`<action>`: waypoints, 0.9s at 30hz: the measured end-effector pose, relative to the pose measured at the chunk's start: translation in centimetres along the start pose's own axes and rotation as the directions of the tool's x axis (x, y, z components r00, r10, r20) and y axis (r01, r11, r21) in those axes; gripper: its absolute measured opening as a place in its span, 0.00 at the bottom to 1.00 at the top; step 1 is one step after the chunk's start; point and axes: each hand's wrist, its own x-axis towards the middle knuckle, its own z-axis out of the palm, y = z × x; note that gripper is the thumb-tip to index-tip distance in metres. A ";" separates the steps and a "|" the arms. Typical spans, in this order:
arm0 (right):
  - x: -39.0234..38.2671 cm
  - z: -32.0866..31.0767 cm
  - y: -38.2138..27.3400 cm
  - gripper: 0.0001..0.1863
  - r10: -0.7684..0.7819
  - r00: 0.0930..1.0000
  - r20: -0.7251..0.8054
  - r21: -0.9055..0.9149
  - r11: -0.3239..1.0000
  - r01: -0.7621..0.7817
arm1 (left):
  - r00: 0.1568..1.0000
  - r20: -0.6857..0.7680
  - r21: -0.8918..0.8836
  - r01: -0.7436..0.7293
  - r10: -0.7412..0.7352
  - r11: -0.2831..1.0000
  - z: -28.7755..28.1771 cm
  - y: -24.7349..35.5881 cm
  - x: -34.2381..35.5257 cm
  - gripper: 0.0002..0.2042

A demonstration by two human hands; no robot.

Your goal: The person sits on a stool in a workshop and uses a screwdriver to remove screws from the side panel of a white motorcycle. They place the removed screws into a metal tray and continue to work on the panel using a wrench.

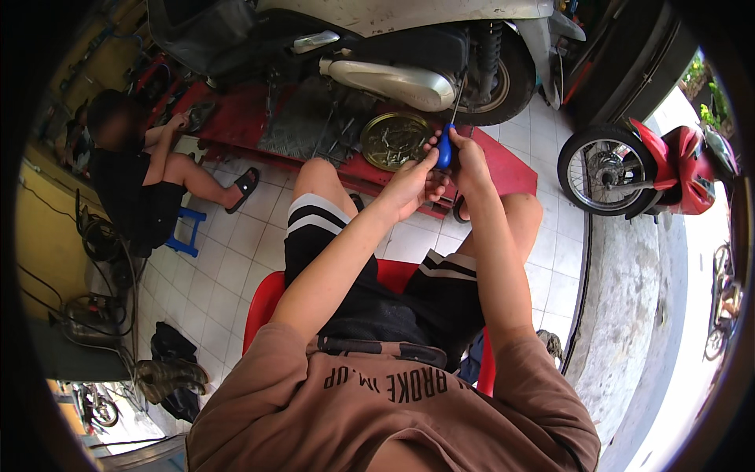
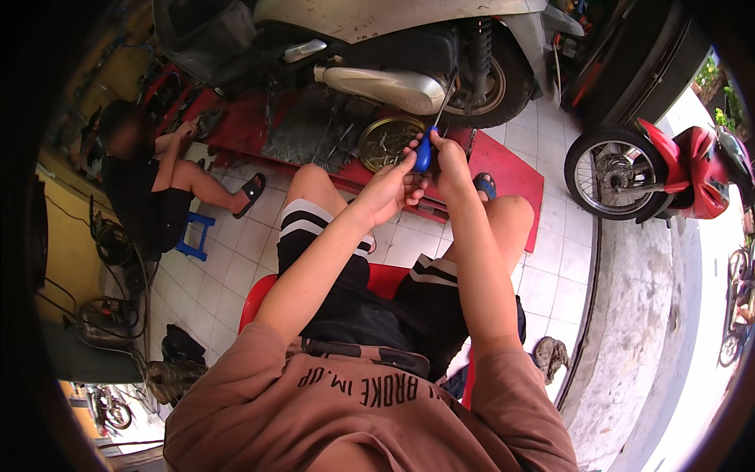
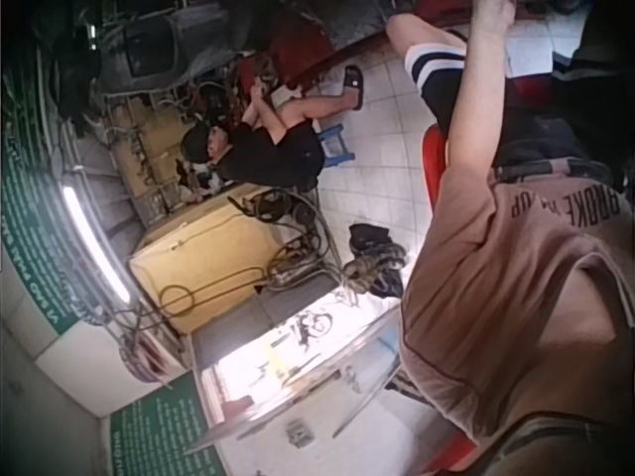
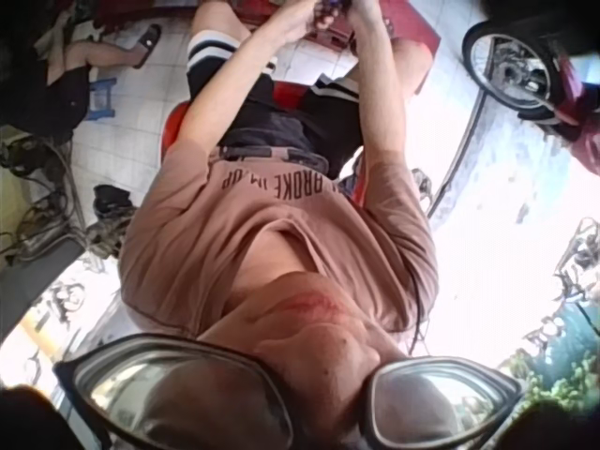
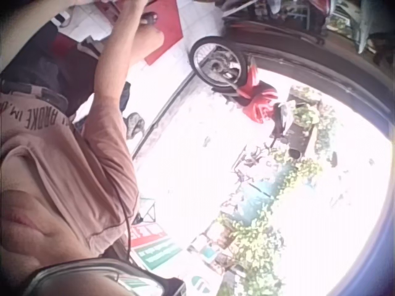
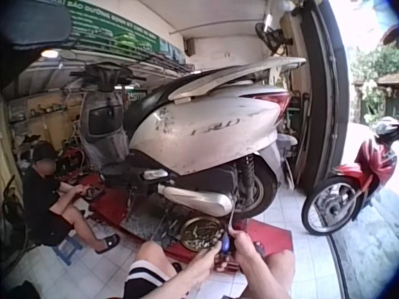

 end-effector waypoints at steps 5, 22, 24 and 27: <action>0.0 -0.3 -0.3 0.19 -0.171 0.976 -0.133 -0.427 0.899 0.099 | 0.943 -0.111 0.527 -0.210 0.312 0.823 -0.6 -0.1 0.5 0.14; 0.4 -0.7 0.3 0.12 0.036 0.999 -0.011 0.060 0.998 -0.035 | 0.999 0.022 0.443 -0.038 0.032 0.896 -0.1 -1.1 0.3 0.21; 0.4 -0.8 0.3 0.12 0.055 0.998 0.014 0.083 0.995 -0.056 | 1.000 0.011 0.213 -0.018 0.016 0.977 0.2 -1.3 0.2 0.21; 0.6 -1.1 0.3 0.16 -0.031 0.999 -0.034 -0.221 0.975 0.023 | 0.990 -0.083 0.320 -0.078 0.110 0.944 0.4 -1.4 0.5 0.17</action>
